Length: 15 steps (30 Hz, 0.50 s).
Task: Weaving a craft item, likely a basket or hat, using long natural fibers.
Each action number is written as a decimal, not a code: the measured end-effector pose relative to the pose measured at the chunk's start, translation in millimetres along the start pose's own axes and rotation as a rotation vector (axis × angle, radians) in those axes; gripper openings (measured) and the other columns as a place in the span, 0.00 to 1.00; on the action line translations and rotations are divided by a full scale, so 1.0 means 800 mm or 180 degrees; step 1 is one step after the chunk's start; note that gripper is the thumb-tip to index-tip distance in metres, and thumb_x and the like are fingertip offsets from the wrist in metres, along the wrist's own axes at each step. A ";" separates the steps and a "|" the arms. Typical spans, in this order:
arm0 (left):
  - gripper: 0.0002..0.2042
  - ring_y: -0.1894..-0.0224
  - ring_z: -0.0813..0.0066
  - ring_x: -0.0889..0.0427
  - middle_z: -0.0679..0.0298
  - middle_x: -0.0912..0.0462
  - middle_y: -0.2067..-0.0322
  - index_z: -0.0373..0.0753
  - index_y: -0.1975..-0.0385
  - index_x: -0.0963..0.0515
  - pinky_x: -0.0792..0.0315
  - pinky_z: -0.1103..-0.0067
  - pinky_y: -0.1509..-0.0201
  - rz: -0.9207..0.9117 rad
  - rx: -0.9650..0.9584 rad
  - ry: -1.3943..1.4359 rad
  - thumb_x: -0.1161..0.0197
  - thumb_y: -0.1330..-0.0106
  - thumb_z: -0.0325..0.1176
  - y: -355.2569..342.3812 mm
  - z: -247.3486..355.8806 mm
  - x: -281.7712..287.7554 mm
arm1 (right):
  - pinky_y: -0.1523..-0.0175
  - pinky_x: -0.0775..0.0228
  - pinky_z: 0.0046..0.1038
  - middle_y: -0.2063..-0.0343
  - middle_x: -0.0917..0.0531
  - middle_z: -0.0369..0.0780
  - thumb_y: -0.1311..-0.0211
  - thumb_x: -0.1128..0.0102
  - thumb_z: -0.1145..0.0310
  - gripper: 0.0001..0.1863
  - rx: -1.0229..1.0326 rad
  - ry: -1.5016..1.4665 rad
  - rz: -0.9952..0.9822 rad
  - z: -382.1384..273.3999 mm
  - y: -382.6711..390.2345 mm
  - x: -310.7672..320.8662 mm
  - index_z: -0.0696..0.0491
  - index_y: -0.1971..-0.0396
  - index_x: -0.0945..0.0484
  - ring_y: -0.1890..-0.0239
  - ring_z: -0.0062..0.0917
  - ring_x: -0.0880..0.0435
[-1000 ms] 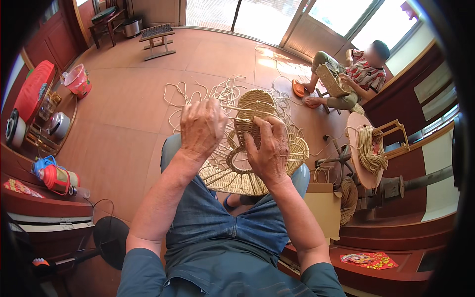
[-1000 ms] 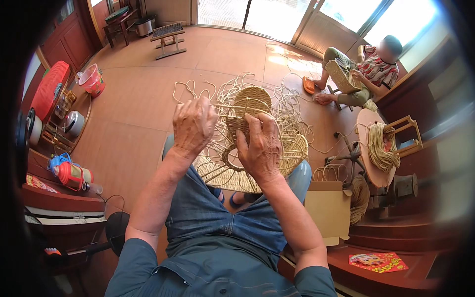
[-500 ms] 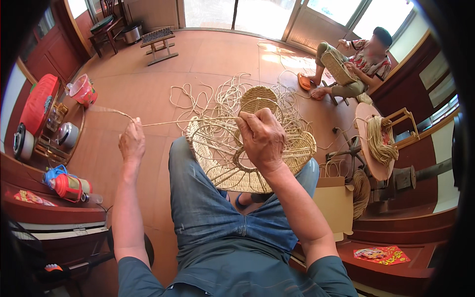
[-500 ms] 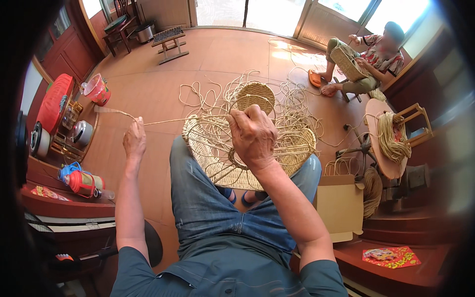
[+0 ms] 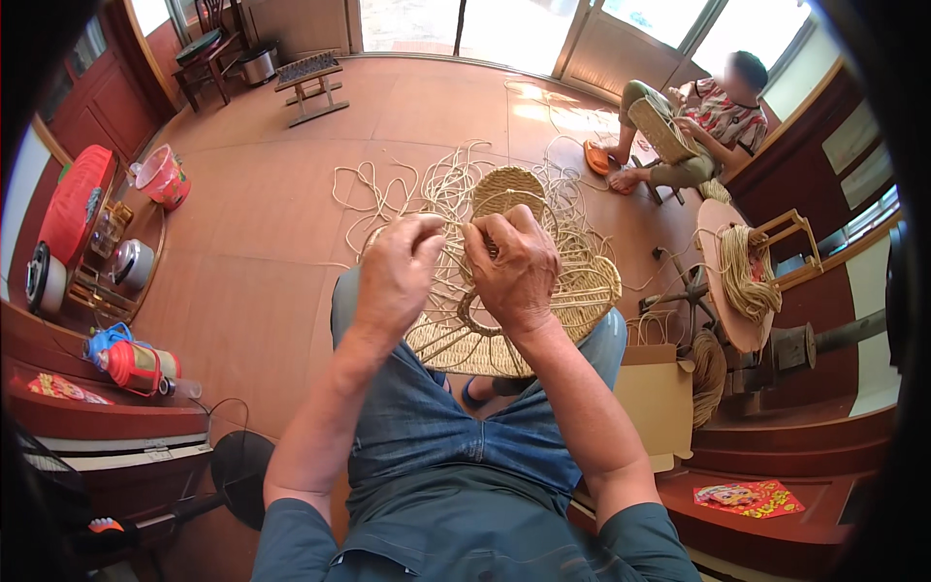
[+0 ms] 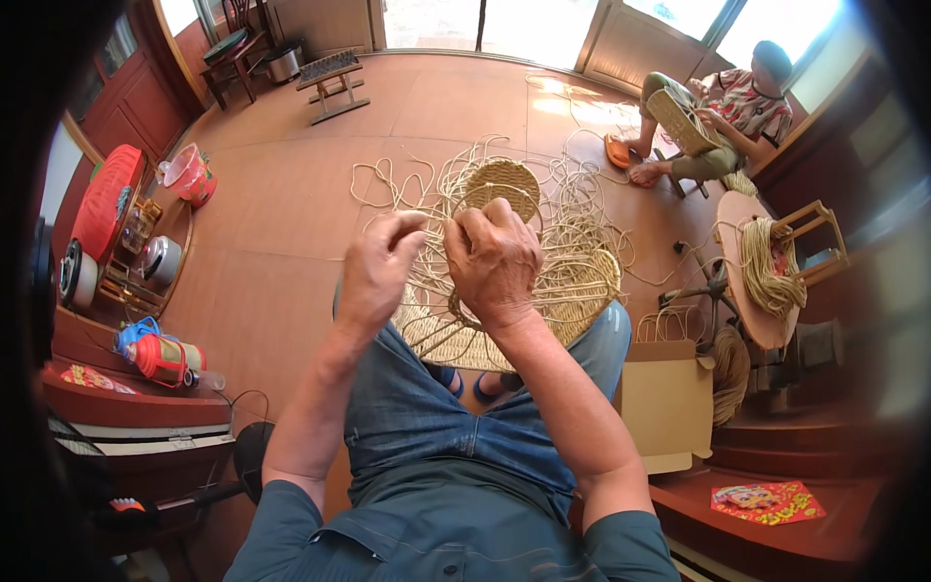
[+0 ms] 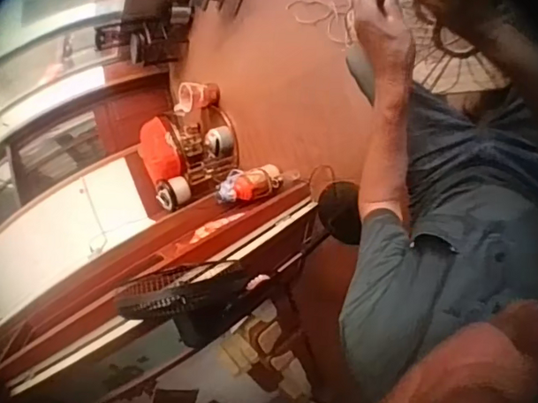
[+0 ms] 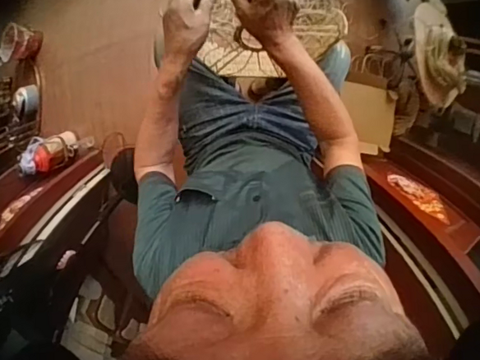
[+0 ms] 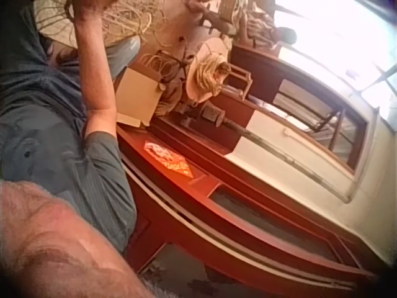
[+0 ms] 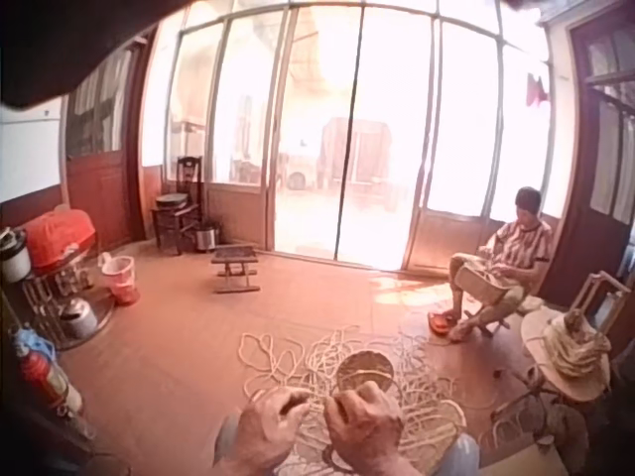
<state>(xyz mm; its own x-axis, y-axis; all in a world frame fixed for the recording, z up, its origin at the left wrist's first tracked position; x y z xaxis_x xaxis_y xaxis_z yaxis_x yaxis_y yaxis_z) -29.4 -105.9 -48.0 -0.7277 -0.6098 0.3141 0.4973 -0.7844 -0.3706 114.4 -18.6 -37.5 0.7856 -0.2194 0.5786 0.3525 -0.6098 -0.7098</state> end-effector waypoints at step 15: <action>0.07 0.61 0.77 0.10 0.61 0.09 0.63 0.29 0.53 0.13 0.15 0.79 0.52 -0.0441 0.0755 0.1529 0.32 0.25 0.23 -0.035 -0.021 -0.050 | 0.61 0.26 0.41 0.69 0.20 0.41 0.31 0.27 0.66 0.05 0.0133 -0.0141 -0.0113 0.012 0.006 0.011 0.51 0.65 0.12 0.67 0.39 0.16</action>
<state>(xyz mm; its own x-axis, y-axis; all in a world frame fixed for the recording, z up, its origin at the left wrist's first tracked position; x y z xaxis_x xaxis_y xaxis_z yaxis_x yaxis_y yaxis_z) -22.5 -57.9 -65.0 -0.8999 -0.4223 -0.1087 0.4340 -0.8915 -0.1296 127.7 -16.6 -39.9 0.7937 -0.1636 0.5859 0.4008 -0.5840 -0.7059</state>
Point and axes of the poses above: each hand's wrist, its own y-axis away from the middle knuckle, its own x-axis out of the back of the hand, z = x × y, the point moved 1 cm from there along -y, towards the middle knuckle
